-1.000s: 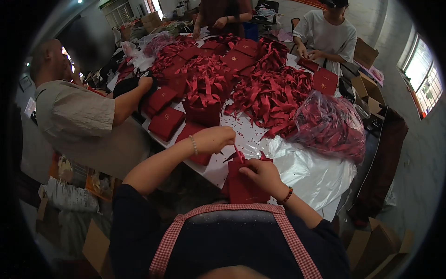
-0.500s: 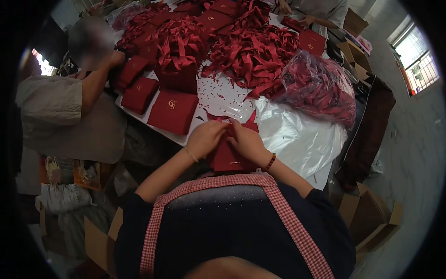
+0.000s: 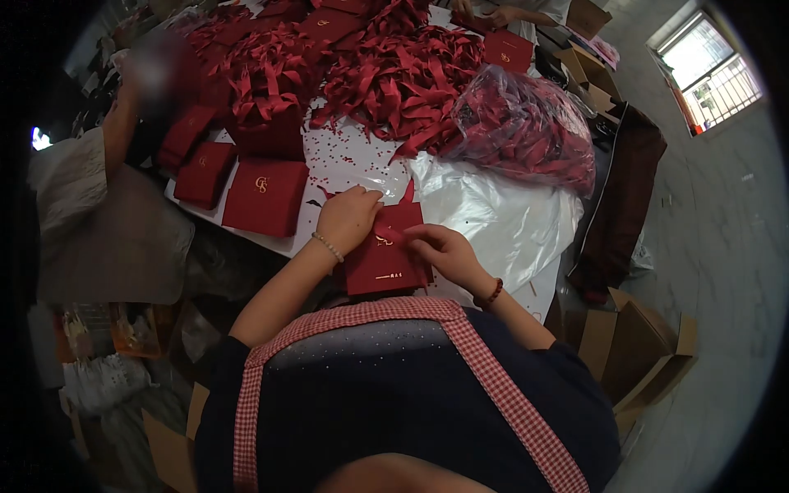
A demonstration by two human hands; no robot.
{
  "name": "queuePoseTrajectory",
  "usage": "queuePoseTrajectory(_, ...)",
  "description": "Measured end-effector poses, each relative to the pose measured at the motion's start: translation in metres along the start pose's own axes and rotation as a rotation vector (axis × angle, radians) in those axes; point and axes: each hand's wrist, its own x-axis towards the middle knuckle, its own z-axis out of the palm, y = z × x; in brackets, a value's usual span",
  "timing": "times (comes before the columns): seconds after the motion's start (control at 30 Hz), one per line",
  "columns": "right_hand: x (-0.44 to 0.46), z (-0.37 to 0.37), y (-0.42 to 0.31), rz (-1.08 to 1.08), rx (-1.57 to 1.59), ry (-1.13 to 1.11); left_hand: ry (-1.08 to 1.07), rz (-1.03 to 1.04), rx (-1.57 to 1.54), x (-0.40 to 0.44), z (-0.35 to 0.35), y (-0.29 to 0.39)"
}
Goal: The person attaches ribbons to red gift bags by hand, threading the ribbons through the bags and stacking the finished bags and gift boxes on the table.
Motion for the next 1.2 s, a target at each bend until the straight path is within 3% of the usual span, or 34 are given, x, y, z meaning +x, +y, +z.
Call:
queuePoseTrajectory(0.07, -0.003, 0.012, -0.006, -0.267, -1.113, 0.244, -0.012, -0.025, 0.001, -0.002, 0.0, 0.004)
queuePoseTrajectory(0.1, -0.003, 0.015, 0.002, -0.378, -1.225, 0.347, 0.018, -0.044, -0.005, -0.003, -0.001, 0.007)
queuePoseTrajectory(0.13, -0.004, 0.014, 0.007, -0.369, -1.221, 0.35, 0.05, -0.065, -0.01, -0.004, 0.0, 0.008)
queuePoseTrajectory(0.2, -0.006, 0.011, 0.014, -0.079, -1.098, 0.288, 0.024, -0.054, 0.008, -0.007, 0.007, 0.01)
queuePoseTrajectory(0.23, -0.005, 0.006, 0.018, -0.075, -1.098, 0.289, 0.007, -0.048, 0.026, -0.007, 0.01, 0.01)
queuePoseTrajectory(0.3, -0.004, -0.003, 0.022, -0.259, -1.274, 0.191, 0.029, -0.045, 0.008, -0.009, 0.019, 0.008)
queuePoseTrajectory(0.33, -0.004, -0.004, 0.021, -0.25, -1.278, 0.19, 0.054, -0.043, -0.006, -0.009, 0.022, 0.007)
queuePoseTrajectory(0.4, -0.003, -0.001, 0.014, -0.242, -0.807, 0.234, 0.073, -0.051, -0.031, -0.01, 0.025, 0.006)
queuePoseTrajectory(0.43, 0.0, -0.001, 0.01, -0.241, -0.812, 0.232, 0.093, -0.059, -0.046, -0.009, 0.026, 0.005)
queuePoseTrajectory(0.5, 0.004, 0.002, 0.003, -0.521, -1.051, 0.13, 0.071, -0.07, -0.05, -0.009, 0.028, 0.004)
queuePoseTrajectory(0.6, 0.011, 0.016, -0.015, -0.609, -1.284, 0.063, 0.017, -0.097, -0.143, -0.008, 0.023, -0.001)
queuePoseTrajectory(0.73, 0.032, 0.031, 0.003, -0.573, -1.322, 0.06, -0.063, -0.098, -0.374, -0.001, 0.014, -0.015)
queuePoseTrajectory(0.8, 0.037, 0.034, 0.012, -0.76, -1.299, 0.035, -0.105, -0.124, -0.388, 0.0, 0.01, -0.017)
queuePoseTrajectory(0.87, 0.033, 0.027, 0.008, -0.808, -1.155, -0.051, -0.153, -0.146, -0.407, -0.001, 0.008, -0.015)
queuePoseTrajectory(0.93, 0.019, 0.024, 0.002, -0.231, -0.313, 0.065, 0.025, -0.125, -0.456, -0.002, 0.008, -0.011)
queuePoseTrajectory(1.07, 0.026, 0.014, -0.009, -0.359, 0.36, 0.154, 0.033, -0.019, -0.453, 0.009, 0.01, 0.0)
queuePoseTrajectory(1.13, 0.019, 0.01, -0.015, -0.334, 0.406, 0.111, -0.207, -0.033, -0.331, 0.012, -0.005, 0.011)
queuePoseTrajectory(1.2, 0.012, 0.012, -0.02, -0.309, 0.458, 0.061, -0.182, -0.01, -0.291, 0.01, -0.015, 0.016)
